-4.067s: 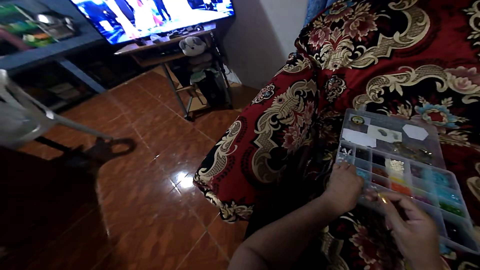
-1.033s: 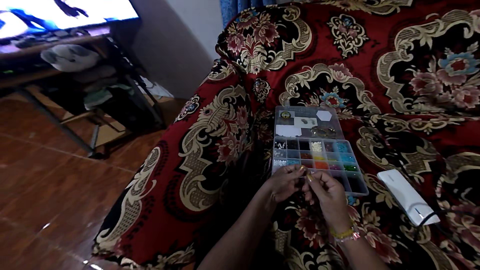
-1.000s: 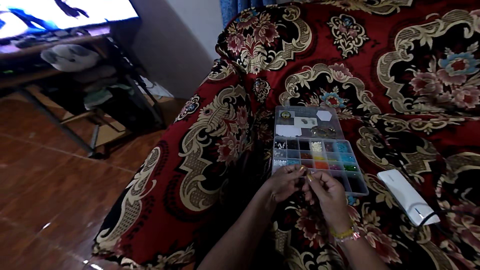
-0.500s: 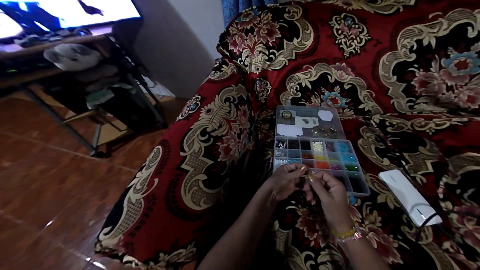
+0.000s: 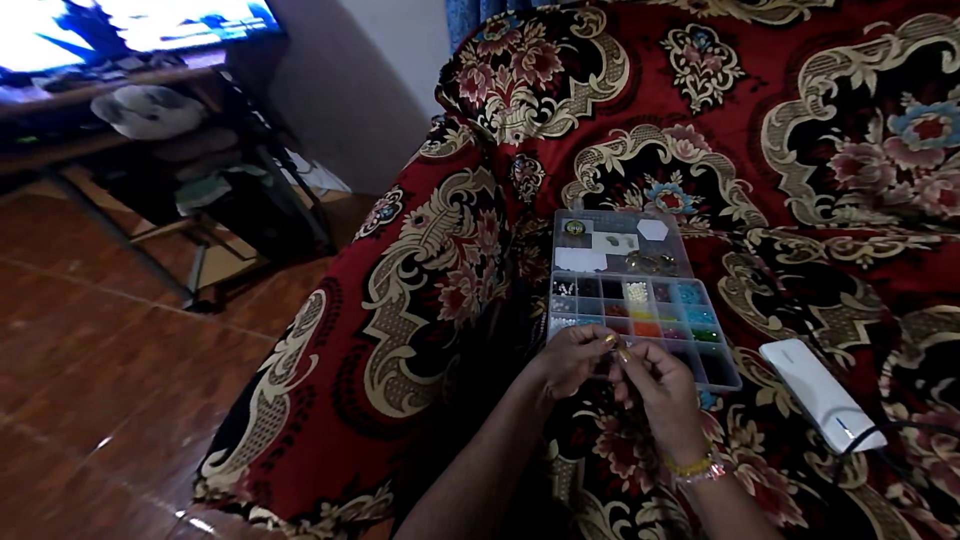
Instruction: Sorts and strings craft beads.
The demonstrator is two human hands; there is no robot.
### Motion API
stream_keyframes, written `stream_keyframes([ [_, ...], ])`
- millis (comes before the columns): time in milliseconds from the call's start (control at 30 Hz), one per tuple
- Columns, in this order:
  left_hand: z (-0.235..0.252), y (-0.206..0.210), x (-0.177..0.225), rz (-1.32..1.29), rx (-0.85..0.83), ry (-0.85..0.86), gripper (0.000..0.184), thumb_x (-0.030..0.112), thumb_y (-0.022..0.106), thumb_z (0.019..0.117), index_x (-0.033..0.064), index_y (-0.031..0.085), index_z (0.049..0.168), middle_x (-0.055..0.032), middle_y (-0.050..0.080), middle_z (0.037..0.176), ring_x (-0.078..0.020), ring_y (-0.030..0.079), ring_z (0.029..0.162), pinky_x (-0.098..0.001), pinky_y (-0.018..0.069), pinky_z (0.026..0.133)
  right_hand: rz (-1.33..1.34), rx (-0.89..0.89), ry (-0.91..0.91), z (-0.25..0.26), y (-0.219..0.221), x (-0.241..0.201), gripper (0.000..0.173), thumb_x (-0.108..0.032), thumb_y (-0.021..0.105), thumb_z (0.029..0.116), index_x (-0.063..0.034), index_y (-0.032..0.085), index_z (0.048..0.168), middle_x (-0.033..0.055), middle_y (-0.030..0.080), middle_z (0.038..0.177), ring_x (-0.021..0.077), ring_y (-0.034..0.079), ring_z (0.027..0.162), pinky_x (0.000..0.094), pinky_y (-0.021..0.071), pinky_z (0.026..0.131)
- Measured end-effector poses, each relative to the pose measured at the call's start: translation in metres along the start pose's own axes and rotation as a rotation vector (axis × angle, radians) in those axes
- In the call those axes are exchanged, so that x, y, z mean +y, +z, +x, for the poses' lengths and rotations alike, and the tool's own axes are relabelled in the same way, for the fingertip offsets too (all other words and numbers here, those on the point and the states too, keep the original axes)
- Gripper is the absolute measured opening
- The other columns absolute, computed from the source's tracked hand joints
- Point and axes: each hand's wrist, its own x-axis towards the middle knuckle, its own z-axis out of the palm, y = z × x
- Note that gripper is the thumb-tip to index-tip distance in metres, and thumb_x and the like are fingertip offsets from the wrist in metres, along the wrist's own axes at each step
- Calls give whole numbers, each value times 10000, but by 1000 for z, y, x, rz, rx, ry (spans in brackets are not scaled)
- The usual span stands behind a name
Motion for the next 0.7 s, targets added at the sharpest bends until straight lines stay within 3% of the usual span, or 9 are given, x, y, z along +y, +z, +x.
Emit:
stream_keyframes([
  [167,-2,-2,2,58,1,42,159,47,518,1032,81,671,1007,27,714,930,-80,686,850,-290,579,827,-46,-1,-10,0,2,0,142,-85,556,982,-36,664,904,-17,704,707,47,629,517,197,537,460],
  [400,-3,1,6,245,61,113,100,16,596,987,-13,673,1043,-6,694,926,-84,668,857,-306,571,856,-145,-16,-52,0,-2,6,138,-77,540,985,-14,659,953,-41,696,715,28,626,526,196,553,482],
  [700,-1,9,8,251,102,187,105,14,604,981,-51,661,1041,-30,670,937,-87,637,845,-307,556,815,-26,-24,39,3,-3,0,137,-34,492,1010,-20,628,994,-70,700,727,9,628,531,170,551,491],
])
